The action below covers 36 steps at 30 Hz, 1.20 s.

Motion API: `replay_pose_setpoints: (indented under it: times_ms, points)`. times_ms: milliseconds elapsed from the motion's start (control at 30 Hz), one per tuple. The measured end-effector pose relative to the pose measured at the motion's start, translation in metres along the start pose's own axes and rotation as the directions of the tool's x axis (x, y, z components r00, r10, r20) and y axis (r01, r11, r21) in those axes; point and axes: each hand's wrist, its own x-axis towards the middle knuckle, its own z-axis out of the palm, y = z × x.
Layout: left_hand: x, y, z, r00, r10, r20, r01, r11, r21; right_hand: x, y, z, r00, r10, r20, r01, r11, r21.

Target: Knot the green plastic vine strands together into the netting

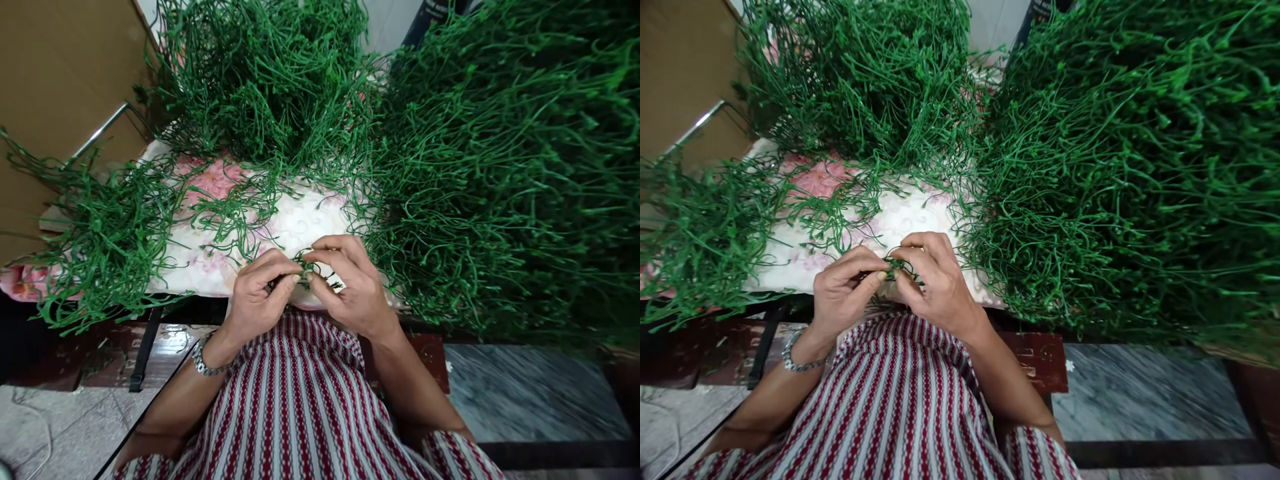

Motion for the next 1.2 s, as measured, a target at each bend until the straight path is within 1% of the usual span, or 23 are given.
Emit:
replay_pose_setpoints:
  times_ms: [100,167,200,267,333,433,533,633,767,833,967,1067,1200]
  points:
    - [0.0,0.003,0.001,0.998,-0.022,0.056,0.02,0.999,0.038,-0.001,-0.005,0.002,0.995,-0.058,-0.083,0.049,0.994,-0.101]
    - [0.0,0.005,0.001,0.995,-0.025,0.101,0.02,0.998,0.053,-0.001,-0.007,0.002,0.99,-0.097,-0.105,0.083,0.988,-0.132]
    - [0.0,0.006,0.001,0.993,-0.027,0.116,0.022,0.999,0.05,-0.002,-0.007,0.003,0.99,-0.105,-0.094,0.094,0.989,-0.115]
    - [0.001,0.006,0.0,0.994,-0.031,0.108,0.03,0.999,0.012,-0.003,-0.006,0.003,0.995,-0.092,-0.03,0.092,0.996,-0.023]
    - [0.0,0.005,0.0,0.997,-0.036,0.07,0.039,0.998,-0.04,-0.004,-0.004,0.005,0.997,-0.061,0.045,0.057,0.994,0.092]
    - [-0.001,0.003,0.0,0.999,-0.045,0.031,0.047,0.996,-0.071,-0.006,0.0,0.007,0.996,0.006,0.091,-0.024,0.981,0.194]
    - [-0.003,0.003,0.002,0.999,-0.05,0.019,0.051,0.998,-0.049,-0.007,0.003,0.009,0.989,0.062,0.138,-0.096,0.962,0.254]
    - [-0.004,0.006,0.002,0.999,-0.029,0.038,0.028,0.999,0.028,-0.009,0.004,0.009,0.983,0.08,0.164,-0.123,0.954,0.274]
    - [-0.003,0.01,0.001,0.991,-0.032,0.132,0.012,0.988,0.153,-0.011,0.003,0.008,0.982,0.106,0.156,-0.141,0.962,0.235]
    - [-0.002,0.01,-0.001,0.983,-0.048,0.178,0.016,0.984,0.179,-0.011,0.002,0.008,0.977,0.113,0.18,-0.151,0.965,0.214]
    - [-0.002,0.007,-0.002,0.969,-0.099,0.225,0.04,0.967,0.253,-0.013,0.0,0.007,0.97,0.099,0.221,-0.135,0.979,0.154]
    - [-0.001,0.006,-0.004,0.957,-0.116,0.264,0.047,0.967,0.251,-0.014,-0.002,0.004,0.964,0.063,0.258,-0.088,0.992,0.088]
    - [0.002,0.008,-0.012,0.928,-0.064,0.367,-0.01,0.981,0.195,-0.011,-0.003,-0.007,0.932,-0.007,0.363,0.012,1.0,-0.011]
